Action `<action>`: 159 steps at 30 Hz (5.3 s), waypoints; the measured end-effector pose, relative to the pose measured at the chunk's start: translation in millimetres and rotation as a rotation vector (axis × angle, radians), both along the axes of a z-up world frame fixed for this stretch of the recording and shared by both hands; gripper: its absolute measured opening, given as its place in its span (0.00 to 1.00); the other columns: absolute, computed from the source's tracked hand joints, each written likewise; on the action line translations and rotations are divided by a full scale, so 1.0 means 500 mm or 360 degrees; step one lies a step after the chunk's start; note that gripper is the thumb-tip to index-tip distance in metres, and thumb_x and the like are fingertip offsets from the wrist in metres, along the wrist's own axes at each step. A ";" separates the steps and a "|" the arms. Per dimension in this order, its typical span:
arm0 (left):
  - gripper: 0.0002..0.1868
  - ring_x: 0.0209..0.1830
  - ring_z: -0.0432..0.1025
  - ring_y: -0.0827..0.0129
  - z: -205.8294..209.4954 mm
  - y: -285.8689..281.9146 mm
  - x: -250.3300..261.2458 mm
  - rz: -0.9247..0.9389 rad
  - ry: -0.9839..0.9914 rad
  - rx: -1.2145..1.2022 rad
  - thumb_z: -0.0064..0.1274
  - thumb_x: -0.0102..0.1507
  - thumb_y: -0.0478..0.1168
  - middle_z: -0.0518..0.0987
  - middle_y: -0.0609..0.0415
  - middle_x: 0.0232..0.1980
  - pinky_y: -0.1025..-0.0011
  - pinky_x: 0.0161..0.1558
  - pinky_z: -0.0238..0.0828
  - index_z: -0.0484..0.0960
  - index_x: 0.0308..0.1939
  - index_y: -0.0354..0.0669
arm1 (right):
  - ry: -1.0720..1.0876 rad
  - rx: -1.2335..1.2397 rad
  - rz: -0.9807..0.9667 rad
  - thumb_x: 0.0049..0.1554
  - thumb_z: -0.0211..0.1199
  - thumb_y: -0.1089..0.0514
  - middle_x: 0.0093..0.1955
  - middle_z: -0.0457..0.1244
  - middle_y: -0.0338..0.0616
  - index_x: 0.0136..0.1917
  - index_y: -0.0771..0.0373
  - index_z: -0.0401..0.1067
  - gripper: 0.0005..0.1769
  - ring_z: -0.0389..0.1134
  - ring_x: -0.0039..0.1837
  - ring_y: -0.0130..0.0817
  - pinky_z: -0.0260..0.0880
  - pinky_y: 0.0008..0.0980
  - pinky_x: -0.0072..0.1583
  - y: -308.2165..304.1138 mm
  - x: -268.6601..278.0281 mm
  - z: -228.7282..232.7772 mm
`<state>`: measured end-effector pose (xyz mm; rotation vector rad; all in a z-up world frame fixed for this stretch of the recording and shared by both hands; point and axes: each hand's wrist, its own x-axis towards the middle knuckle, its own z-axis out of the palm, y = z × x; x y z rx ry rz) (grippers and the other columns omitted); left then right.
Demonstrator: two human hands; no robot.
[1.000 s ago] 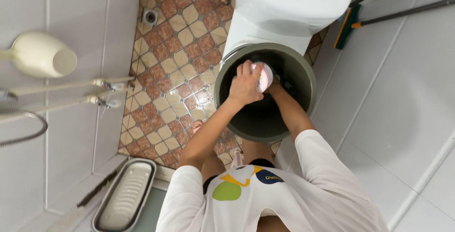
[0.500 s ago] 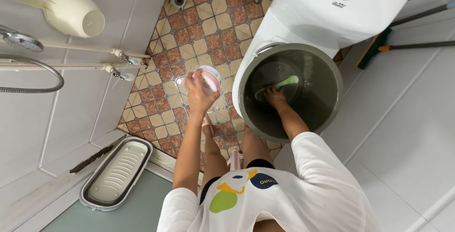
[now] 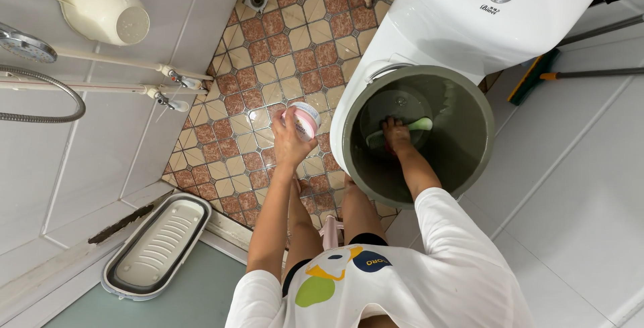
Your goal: The person washes a shower handle and a bracket, then takes various bottles from a bucket and places them on a corner shelf, before washing a small container and a brush.
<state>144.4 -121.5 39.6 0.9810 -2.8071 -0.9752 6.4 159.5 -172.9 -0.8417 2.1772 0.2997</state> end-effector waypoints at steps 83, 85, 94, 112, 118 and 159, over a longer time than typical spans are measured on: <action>0.26 0.71 0.67 0.48 0.353 -0.969 -1.071 0.0097 0.1159 -0.0724 0.65 0.62 0.35 0.69 0.43 0.71 0.55 0.69 0.67 0.77 0.64 0.49 | -0.0261 -0.2592 -0.0598 0.61 0.66 0.63 0.57 0.69 0.48 0.66 0.66 0.63 0.22 0.71 0.57 0.34 0.72 0.34 0.59 -1.160 -1.052 0.812; 0.27 0.69 0.67 0.46 0.350 -0.958 -1.021 0.0337 0.1134 -0.0714 0.61 0.62 0.30 0.70 0.40 0.69 0.55 0.68 0.67 0.76 0.65 0.46 | -0.0111 -0.2532 -0.0420 0.60 0.68 0.63 0.55 0.68 0.52 0.64 0.65 0.63 0.22 0.72 0.56 0.42 0.72 0.38 0.58 -1.204 -1.036 0.817; 0.32 0.65 0.68 0.43 0.371 -0.946 -0.950 0.0597 0.1141 -0.0627 0.65 0.56 0.34 0.71 0.38 0.65 0.54 0.64 0.68 0.73 0.64 0.37 | 0.0390 -0.2361 0.0040 0.49 0.78 0.57 0.59 0.64 0.57 0.63 0.65 0.58 0.37 0.68 0.59 0.60 0.70 0.49 0.55 -1.404 -0.941 0.819; 0.25 0.69 0.65 0.44 0.319 -0.935 -1.043 0.0759 0.0918 -0.0795 0.63 0.62 0.42 0.68 0.37 0.70 0.48 0.67 0.62 0.74 0.60 0.44 | 0.0135 -0.2399 -0.0038 0.62 0.60 0.65 0.59 0.62 0.61 0.64 0.69 0.63 0.18 0.66 0.60 0.62 0.68 0.49 0.60 -1.322 -1.047 0.767; 0.26 0.77 0.59 0.50 0.324 -0.924 -1.074 0.0148 0.0810 -0.1081 0.57 0.64 0.43 0.65 0.46 0.74 0.41 0.74 0.49 0.75 0.67 0.51 | 0.0165 -0.2234 -0.0415 0.57 0.69 0.61 0.40 0.69 0.51 0.49 0.66 0.74 0.09 0.73 0.40 0.40 0.71 0.38 0.44 -1.211 -1.102 0.882; 0.31 0.40 0.80 0.46 0.472 -0.896 -1.162 0.0337 0.1087 -0.0024 0.70 0.56 0.42 0.83 0.40 0.44 0.57 0.39 0.75 0.69 0.57 0.39 | -0.0929 -0.2500 -0.0724 0.67 0.58 0.55 0.71 0.56 0.43 0.70 0.62 0.70 0.20 0.56 0.71 0.32 0.61 0.33 0.71 -1.217 -1.222 0.830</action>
